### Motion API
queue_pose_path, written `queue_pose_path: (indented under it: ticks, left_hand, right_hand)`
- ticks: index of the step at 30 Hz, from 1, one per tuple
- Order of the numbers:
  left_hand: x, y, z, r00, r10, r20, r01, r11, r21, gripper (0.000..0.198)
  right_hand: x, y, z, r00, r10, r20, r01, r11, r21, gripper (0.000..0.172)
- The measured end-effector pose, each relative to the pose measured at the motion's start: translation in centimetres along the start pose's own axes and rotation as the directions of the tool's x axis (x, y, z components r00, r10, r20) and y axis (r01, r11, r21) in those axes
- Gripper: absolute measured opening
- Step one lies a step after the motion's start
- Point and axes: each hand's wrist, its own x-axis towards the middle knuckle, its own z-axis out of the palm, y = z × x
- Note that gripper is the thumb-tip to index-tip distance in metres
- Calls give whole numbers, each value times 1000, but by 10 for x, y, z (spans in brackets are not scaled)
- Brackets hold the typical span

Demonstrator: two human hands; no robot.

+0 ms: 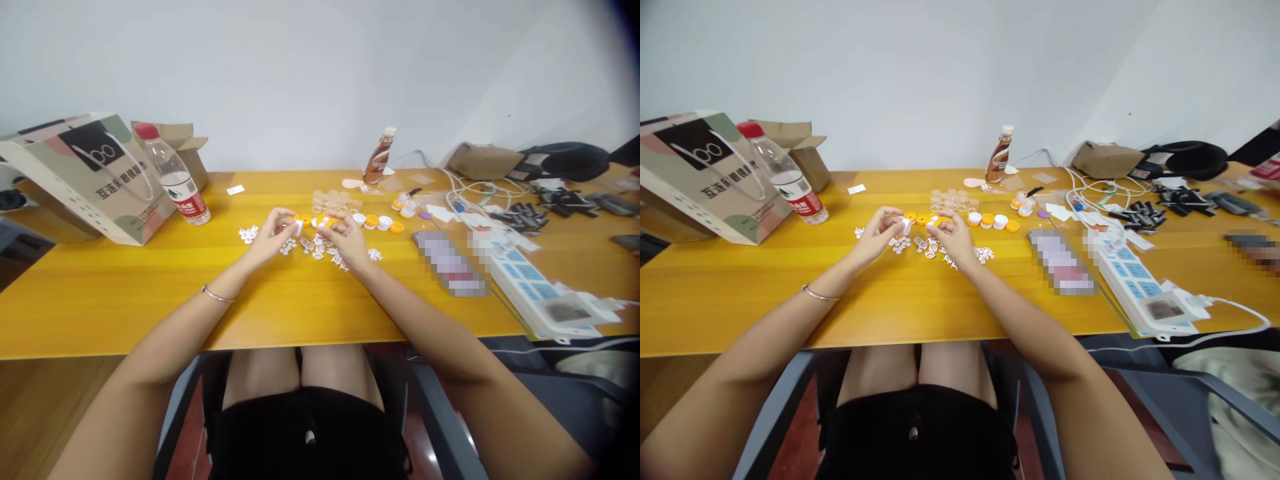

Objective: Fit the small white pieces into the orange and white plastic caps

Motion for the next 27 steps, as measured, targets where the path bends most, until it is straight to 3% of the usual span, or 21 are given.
queue_pose_path:
  ticks: [3, 7, 19, 27]
  left_hand:
    - [0, 3, 0, 994, -100, 50, 109, 968, -228, 37]
    - [-2, 7, 1, 985, -130, 116, 165, 909, -382, 35]
    - [-6, 5, 5, 989, -107, 106, 141, 901, -409, 31]
    - [-3, 0, 8, 978, -200, 64, 207, 865, -457, 39]
  right_hand:
    - [-2, -1, 2, 1000, 4, 30, -4, 1000, -3, 49]
    - [-5, -4, 5, 999, 2, 50, -3, 1000, 13, 48]
    - [-7, -4, 6, 994, -1, 111, 5, 999, -33, 49]
    - [-8, -7, 7, 995, 3, 102, -2, 1000, -11, 47]
